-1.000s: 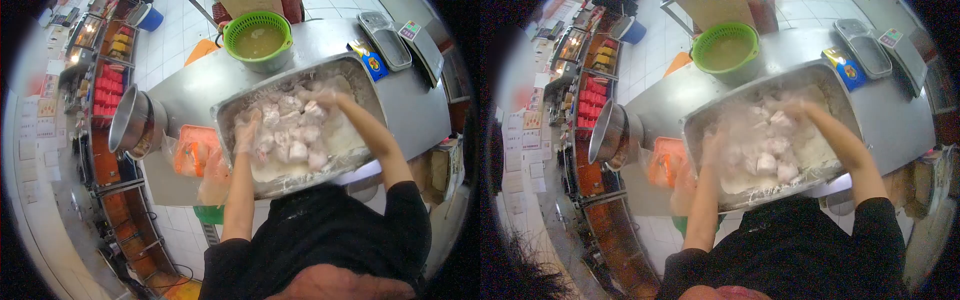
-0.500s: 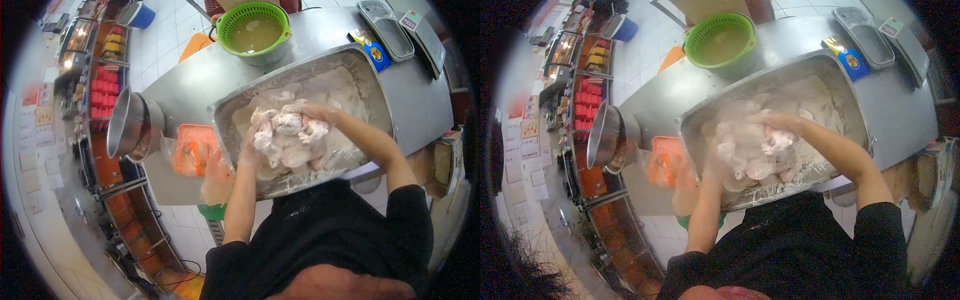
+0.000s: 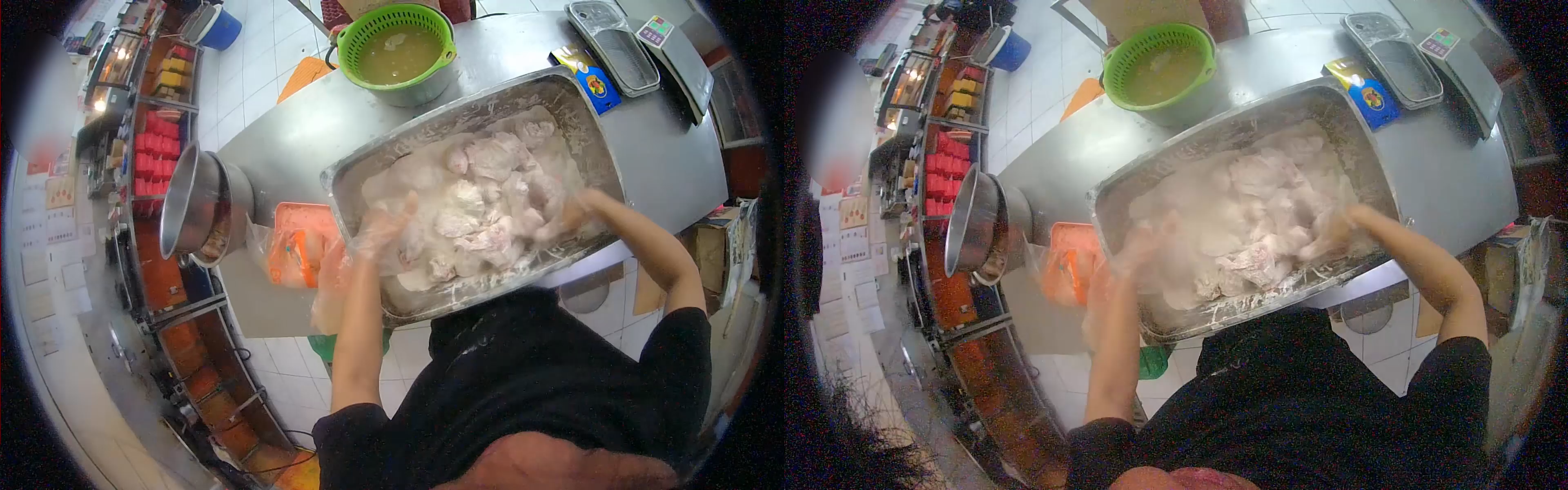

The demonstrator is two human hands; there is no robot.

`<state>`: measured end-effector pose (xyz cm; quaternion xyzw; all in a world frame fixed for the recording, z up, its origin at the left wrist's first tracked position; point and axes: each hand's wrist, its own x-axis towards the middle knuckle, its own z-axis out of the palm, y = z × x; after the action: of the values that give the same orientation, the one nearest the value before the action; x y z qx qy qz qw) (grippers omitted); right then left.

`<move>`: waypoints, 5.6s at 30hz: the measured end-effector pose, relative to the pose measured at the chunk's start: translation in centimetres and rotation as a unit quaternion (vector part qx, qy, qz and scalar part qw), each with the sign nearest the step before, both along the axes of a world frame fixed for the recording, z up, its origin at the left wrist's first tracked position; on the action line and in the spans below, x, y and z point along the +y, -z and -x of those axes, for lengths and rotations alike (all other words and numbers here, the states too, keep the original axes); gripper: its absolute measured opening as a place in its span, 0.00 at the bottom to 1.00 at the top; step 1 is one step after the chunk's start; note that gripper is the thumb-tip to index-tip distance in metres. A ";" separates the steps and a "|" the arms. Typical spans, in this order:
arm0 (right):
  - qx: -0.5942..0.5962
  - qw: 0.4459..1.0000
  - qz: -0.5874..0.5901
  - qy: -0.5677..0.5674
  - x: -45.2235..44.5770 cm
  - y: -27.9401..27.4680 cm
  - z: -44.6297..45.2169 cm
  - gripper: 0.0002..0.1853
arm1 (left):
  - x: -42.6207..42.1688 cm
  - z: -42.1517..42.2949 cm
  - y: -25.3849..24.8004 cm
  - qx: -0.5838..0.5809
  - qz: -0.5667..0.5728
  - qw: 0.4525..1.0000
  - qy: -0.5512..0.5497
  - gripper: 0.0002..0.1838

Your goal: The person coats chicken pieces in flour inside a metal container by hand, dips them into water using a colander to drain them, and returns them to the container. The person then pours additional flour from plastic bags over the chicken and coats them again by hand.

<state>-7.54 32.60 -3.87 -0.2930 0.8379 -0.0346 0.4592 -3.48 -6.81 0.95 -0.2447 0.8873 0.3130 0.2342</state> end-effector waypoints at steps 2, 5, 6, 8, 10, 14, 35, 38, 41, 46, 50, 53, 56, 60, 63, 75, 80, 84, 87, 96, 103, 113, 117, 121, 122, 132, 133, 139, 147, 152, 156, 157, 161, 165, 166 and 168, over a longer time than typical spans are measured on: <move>-0.029 0.996 0.062 -0.059 -2.6 0.5 -1.4 0.34 | -0.3 -0.2 2.0 -0.068 -0.077 0.994 0.040 0.38; -0.047 0.980 0.147 -0.124 -6.1 1.8 -2.5 0.37 | -0.4 -1.9 4.1 -0.166 -0.313 0.935 -0.019 0.35; -0.074 0.975 0.179 -0.106 -6.9 2.0 -2.7 0.38 | 0.0 -2.9 4.1 -0.180 -0.381 0.904 -0.072 0.33; -0.332 0.901 0.192 0.202 -9.2 6.0 -4.6 0.40 | 1.0 -5.0 3.7 -0.183 -0.479 0.840 -0.180 0.31; -0.607 0.646 0.053 0.460 -12.5 6.0 -4.7 0.42 | 2.3 -6.6 3.1 -0.161 -0.532 0.789 -0.262 0.28; -0.339 0.810 0.390 0.277 -14.2 4.5 -1.8 0.41 | 2.9 -8.2 2.6 -0.123 -0.575 0.750 -0.302 0.26; 0.137 0.920 0.016 0.366 -6.5 -5.6 9.4 0.53 | 1.0 -1.2 10.1 0.057 -0.617 0.731 -0.284 0.28; 0.083 0.973 0.010 0.216 -8.3 -6.1 9.4 0.49 | 4.1 -0.4 9.8 0.080 -0.685 0.698 -0.192 0.31; 0.062 0.990 0.018 0.123 -10.5 -8.1 8.4 0.36 | 8.2 -1.1 6.1 0.258 -0.514 0.817 -0.046 0.30; 0.125 0.955 0.075 -0.260 -14.0 7.8 9.3 0.36 | 8.0 -1.3 8.2 0.069 -0.754 0.566 -0.326 0.28; 0.114 0.956 0.236 -0.131 -13.7 7.3 5.5 0.39 | 6.3 -2.8 2.1 -0.038 -0.767 0.524 -0.368 0.25; 0.112 0.928 0.354 -0.044 -12.4 1.2 3.6 0.40 | 7.4 -3.1 -3.8 0.128 -0.535 0.832 -0.066 0.25; 0.129 0.959 0.247 0.053 -8.5 -3.4 4.9 0.39 | 9.2 -2.3 -8.2 0.122 -0.552 0.820 -0.087 0.28; 0.044 0.981 0.114 0.148 -3.1 -5.6 7.6 0.41 | 6.2 -2.4 0.1 0.302 -0.239 0.920 -0.069 0.29; 0.039 0.982 0.058 0.173 -2.4 -3.9 7.7 0.40 | 1.8 -1.6 2.8 0.206 -0.285 0.908 -0.229 0.26; -0.266 0.875 0.323 0.242 -12.4 2.5 4.8 0.38 | 6.2 -1.5 7.0 0.069 -0.647 0.720 -0.241 0.29; -0.245 0.861 0.383 0.227 -10.3 1.8 4.1 0.37 | 7.9 -1.7 0.6 -0.013 -0.606 0.756 -0.249 0.29; 0.056 0.965 0.254 -0.042 -5.1 -5.4 6.2 0.32 | 11.2 -1.3 -5.0 0.100 -0.583 0.802 -0.078 0.30; -0.101 0.976 0.149 0.123 0.1 -4.4 5.4 0.35 | 9.1 -1.7 -2.8 0.147 -0.418 0.896 0.026 0.36; -0.081 0.951 0.282 -0.100 -2.2 6.6 -3.4 0.42 | 7.5 -6.9 -1.0 -0.169 -0.524 0.805 -0.221 0.37; -0.135 0.927 0.345 0.063 -10.5 2.1 -3.8 0.34 | 7.7 -6.5 2.8 -0.067 -0.677 0.686 -0.258 0.34; 0.100 0.886 0.362 0.271 -5.0 -6.4 4.1 0.21 | 9.1 -3.5 -1.6 0.243 -0.397 0.881 -0.084 0.35; 0.260 0.963 -0.024 0.060 -6.6 -8.8 7.9 0.28 | 5.2 -3.7 0.1 0.319 -0.374 0.858 -0.147 0.31; 0.164 0.939 0.110 0.282 -9.5 -5.1 6.8 0.42 | 4.2 -3.3 5.2 0.203 -0.485 0.823 -0.216 0.26; 0.147 0.938 0.163 0.270 -10.6 -3.4 6.9 0.42 | 4.9 -3.6 6.1 0.188 -0.519 0.801 -0.231 0.25; -0.074 0.891 0.320 0.312 -18.6 1.9 6.1 0.39 | 8.4 -1.3 3.4 0.159 -0.820 0.462 -0.299 0.19; -0.075 0.892 0.319 0.311 -18.6 1.8 5.9 0.39 | 7.7 -1.9 1.4 0.159 -0.828 0.462 -0.275 0.19; -0.027 0.896 0.314 0.314 -16.8 1.5 6.4 0.40 | 9.7 -2.3 1.2 0.098 -0.847 0.460 -0.246 0.19; 0.225 0.889 0.194 0.349 -4.2 -1.3 7.1 0.42 | 4.2 -8.7 4.0 0.104 -0.610 0.740 -0.263 0.24; 0.158 0.902 -0.038 0.399 -4.9 -4.0 8.5 0.48 | 3.3 -7.5 5.7 0.014 -0.588 0.767 -0.258 0.27; -0.175 0.843 0.234 0.452 -4.6 -0.8 7.2 0.45 | 6.0 -5.7 6.4 -0.013 -0.619 0.748 -0.240 0.30; -0.176 0.842 0.233 0.453 -4.9 -0.7 6.3 0.45 | 6.6 -5.3 6.6 -0.021 -0.626 0.743 -0.235 0.31; -0.149 0.913 0.145 0.352 -9.2 -3.1 3.5 0.30 | 8.5 -4.0 7.3 -0.041 -0.662 0.714 -0.224 0.34; -0.152 0.916 0.287 0.236 -8.9 3.0 2.6 0.25 | 8.6 -2.9 4.2 0.012 -0.734 0.644 -0.213 0.33; -0.167 0.904 0.315 0.237 -9.4 2.3 1.7 0.25 | 8.5 -3.1 0.9 0.040 -0.689 0.685 -0.234 0.32; -0.188 0.868 0.393 0.240 -10.4 1.1 -0.2 0.26 | 8.0 -3.8 -5.0 0.088 -0.585 0.759 -0.273 0.30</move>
<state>-7.37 22.17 -4.93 -0.2270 0.6973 -0.5244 0.4327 0.29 1.23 5.98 -0.2634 0.4440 0.8419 0.1570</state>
